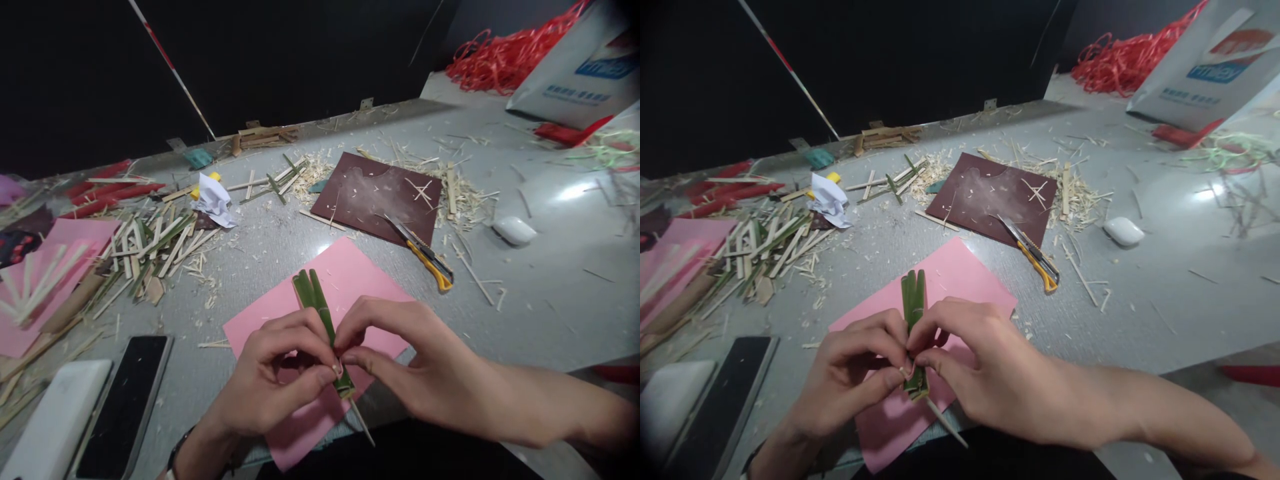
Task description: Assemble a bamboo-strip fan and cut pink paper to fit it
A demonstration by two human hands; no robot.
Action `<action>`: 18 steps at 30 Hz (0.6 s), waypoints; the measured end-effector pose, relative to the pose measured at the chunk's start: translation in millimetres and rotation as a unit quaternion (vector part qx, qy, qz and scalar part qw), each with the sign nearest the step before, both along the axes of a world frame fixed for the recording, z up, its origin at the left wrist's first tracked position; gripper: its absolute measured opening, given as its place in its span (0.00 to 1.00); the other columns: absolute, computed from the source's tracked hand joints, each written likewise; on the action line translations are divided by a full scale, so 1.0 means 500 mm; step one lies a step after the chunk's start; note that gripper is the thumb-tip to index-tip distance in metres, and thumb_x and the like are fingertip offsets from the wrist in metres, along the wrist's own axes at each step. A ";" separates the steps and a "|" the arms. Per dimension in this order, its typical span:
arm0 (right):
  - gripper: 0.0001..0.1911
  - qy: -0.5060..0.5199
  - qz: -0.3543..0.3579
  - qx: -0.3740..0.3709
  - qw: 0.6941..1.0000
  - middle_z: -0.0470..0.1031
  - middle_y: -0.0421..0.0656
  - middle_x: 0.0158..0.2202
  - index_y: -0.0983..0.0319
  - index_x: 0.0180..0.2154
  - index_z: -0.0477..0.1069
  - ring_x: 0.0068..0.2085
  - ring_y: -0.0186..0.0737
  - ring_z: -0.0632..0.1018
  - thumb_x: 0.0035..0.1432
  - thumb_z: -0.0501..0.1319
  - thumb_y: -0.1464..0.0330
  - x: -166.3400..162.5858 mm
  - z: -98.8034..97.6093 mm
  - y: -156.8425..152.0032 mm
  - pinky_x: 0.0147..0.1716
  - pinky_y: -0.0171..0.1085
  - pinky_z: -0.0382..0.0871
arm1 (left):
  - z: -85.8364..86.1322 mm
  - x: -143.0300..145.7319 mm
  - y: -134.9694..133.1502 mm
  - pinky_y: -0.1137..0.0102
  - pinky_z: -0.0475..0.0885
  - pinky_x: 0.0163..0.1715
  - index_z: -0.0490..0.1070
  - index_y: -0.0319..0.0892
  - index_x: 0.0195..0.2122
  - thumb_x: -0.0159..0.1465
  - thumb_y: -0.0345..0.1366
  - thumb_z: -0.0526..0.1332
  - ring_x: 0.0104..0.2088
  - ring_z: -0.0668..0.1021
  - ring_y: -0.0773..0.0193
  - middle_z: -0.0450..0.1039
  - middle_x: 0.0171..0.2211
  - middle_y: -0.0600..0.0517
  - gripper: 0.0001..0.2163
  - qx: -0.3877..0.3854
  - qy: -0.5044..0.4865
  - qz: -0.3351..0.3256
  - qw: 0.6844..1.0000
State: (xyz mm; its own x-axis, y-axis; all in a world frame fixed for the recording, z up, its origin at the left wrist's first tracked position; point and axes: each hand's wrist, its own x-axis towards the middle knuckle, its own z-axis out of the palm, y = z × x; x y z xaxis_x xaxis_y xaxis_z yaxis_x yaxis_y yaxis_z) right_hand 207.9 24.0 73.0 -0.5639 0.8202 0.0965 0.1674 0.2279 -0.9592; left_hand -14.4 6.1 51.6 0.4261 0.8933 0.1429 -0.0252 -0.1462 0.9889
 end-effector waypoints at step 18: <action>0.11 0.010 -0.007 0.082 0.997 0.80 0.40 0.38 0.61 0.42 0.75 0.38 0.32 0.79 0.63 0.62 0.81 0.001 -0.007 -0.004 0.39 0.33 0.73 | -0.014 0.007 -0.005 0.71 0.63 0.28 0.77 0.44 0.36 0.67 0.35 0.70 0.32 0.73 0.65 0.71 0.33 0.52 0.04 -0.041 -0.057 0.007 0.997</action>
State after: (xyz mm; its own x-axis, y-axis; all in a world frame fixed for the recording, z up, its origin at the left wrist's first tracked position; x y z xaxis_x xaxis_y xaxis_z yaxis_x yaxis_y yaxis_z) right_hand 208.3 22.2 69.7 -0.5496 0.7998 0.2416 0.1522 0.3802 -0.9123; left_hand -11.1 3.5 44.4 0.3994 0.9095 0.1154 -0.1371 -0.0652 0.9884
